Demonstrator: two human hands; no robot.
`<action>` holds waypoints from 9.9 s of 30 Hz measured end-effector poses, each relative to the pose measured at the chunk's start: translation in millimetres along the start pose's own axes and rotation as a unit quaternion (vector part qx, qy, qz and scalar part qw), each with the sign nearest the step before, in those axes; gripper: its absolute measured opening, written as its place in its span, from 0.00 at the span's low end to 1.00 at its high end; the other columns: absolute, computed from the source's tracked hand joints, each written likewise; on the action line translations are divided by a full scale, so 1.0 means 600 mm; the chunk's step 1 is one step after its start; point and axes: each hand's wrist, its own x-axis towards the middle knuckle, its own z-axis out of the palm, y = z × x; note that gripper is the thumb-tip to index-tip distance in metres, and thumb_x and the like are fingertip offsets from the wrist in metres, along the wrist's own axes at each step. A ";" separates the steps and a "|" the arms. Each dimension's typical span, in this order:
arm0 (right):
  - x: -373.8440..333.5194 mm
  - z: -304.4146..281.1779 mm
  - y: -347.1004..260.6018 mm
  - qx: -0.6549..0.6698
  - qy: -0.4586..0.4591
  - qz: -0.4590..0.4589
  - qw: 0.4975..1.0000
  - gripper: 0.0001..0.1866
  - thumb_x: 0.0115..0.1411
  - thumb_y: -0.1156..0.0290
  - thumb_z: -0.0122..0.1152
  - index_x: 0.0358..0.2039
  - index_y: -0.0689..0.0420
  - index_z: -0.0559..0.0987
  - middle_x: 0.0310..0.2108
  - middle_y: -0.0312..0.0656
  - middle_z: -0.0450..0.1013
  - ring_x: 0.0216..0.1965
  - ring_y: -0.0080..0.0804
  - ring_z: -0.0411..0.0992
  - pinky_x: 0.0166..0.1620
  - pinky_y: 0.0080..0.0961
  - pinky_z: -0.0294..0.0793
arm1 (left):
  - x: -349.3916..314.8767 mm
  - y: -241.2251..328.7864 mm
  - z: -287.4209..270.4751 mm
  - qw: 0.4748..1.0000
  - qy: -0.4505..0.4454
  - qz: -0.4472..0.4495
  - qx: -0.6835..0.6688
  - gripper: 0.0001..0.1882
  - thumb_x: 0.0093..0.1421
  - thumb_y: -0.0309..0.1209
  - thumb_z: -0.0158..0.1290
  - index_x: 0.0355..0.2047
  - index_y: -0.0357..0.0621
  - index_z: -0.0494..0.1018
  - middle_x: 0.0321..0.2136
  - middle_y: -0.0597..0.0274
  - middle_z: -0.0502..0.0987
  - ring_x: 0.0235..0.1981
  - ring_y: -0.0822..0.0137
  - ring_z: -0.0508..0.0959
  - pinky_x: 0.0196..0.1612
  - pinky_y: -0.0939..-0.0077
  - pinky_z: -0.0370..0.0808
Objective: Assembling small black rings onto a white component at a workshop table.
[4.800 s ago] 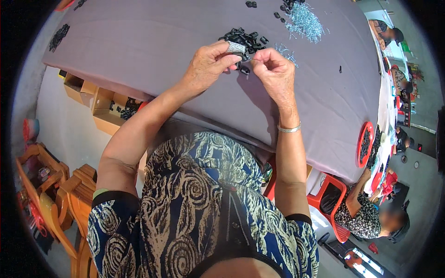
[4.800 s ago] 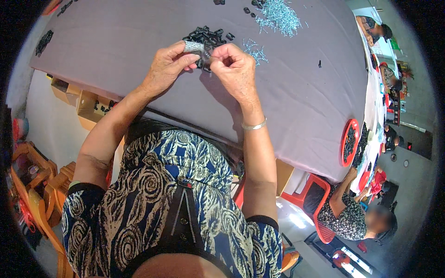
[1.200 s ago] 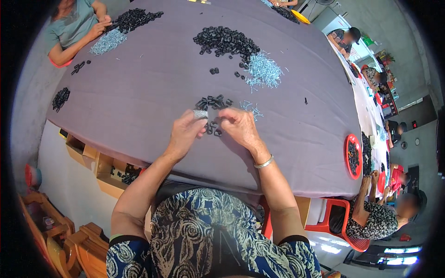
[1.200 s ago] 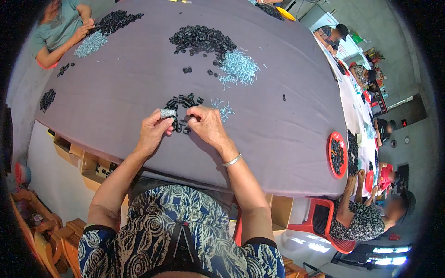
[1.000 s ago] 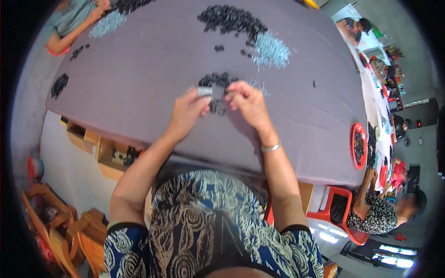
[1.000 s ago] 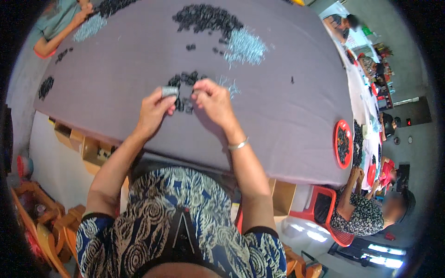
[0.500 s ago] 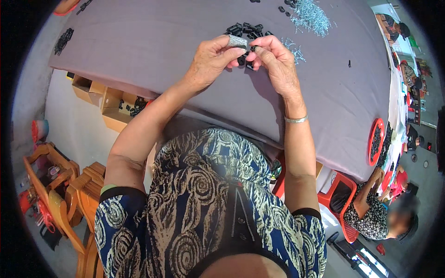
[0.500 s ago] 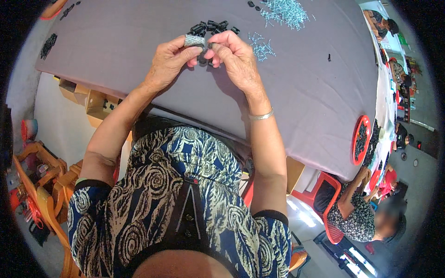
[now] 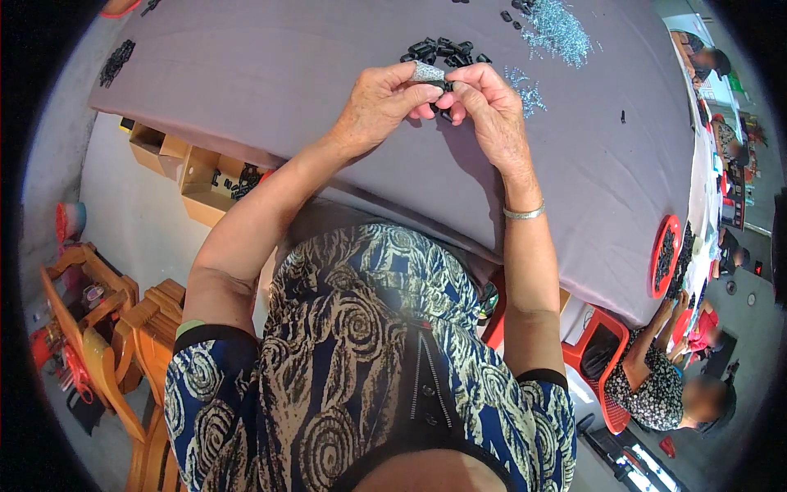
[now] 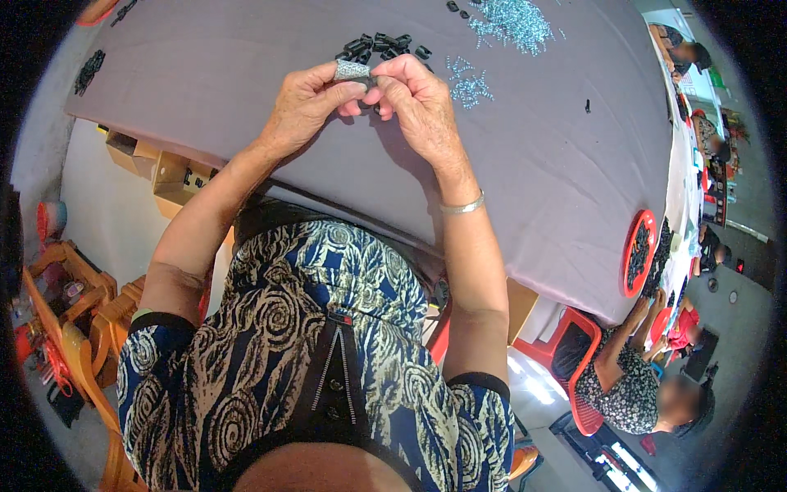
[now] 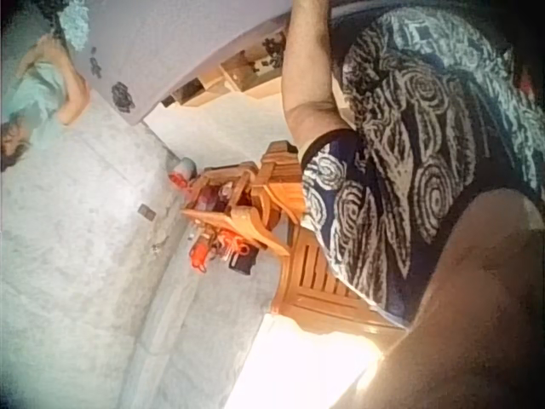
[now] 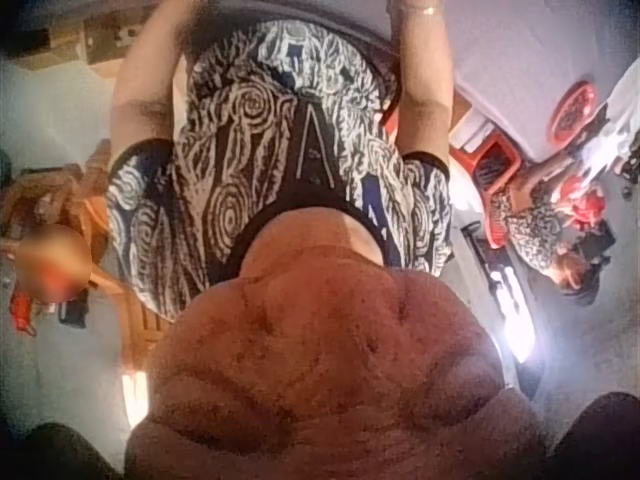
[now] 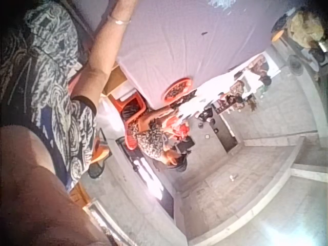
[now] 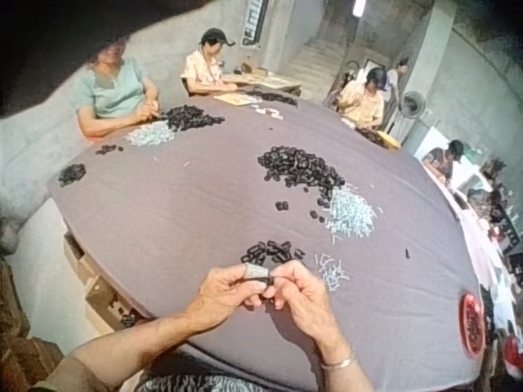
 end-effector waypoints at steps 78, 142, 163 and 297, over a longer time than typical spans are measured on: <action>-0.008 0.031 0.011 -0.079 0.041 -0.033 0.996 0.03 0.60 0.78 0.49 0.29 0.59 0.70 0.20 0.32 0.70 0.16 0.14 0.64 0.18 0.14 0.64 | -0.004 0.010 0.005 0.999 0.012 -0.025 0.042 0.09 0.62 0.28 0.50 0.38 0.35 0.76 0.28 0.63 0.78 0.27 0.75 0.78 0.33 0.83 0.74; -0.018 0.009 -0.001 -0.053 0.047 -0.031 0.997 0.06 0.59 0.76 0.56 0.26 0.58 0.70 0.19 0.30 0.70 0.21 0.11 0.65 0.21 0.11 0.64 | -0.012 -0.015 0.024 0.944 0.034 0.225 0.239 0.04 0.58 0.24 0.52 0.34 0.38 0.73 0.25 0.63 0.68 0.22 0.70 0.72 0.25 0.76 0.69; -0.022 -0.010 0.010 -0.132 0.021 -0.067 0.989 0.04 0.50 0.83 0.54 0.26 0.59 0.70 0.18 0.32 0.71 0.21 0.14 0.68 0.25 0.16 0.69 | -0.027 0.008 0.042 0.976 0.028 0.130 0.174 0.06 0.59 0.26 0.51 0.30 0.34 0.71 0.21 0.56 0.71 0.17 0.66 0.73 0.21 0.72 0.69; -0.026 -0.024 0.007 -0.022 -0.065 -0.032 0.997 0.02 0.59 0.79 0.50 0.32 0.60 0.71 0.24 0.32 0.73 0.21 0.13 0.67 0.22 0.12 0.68 | -0.026 0.005 0.034 0.997 -0.022 0.029 0.074 0.06 0.61 0.26 0.48 0.31 0.36 0.73 0.22 0.67 0.69 0.19 0.79 0.69 0.23 0.83 0.68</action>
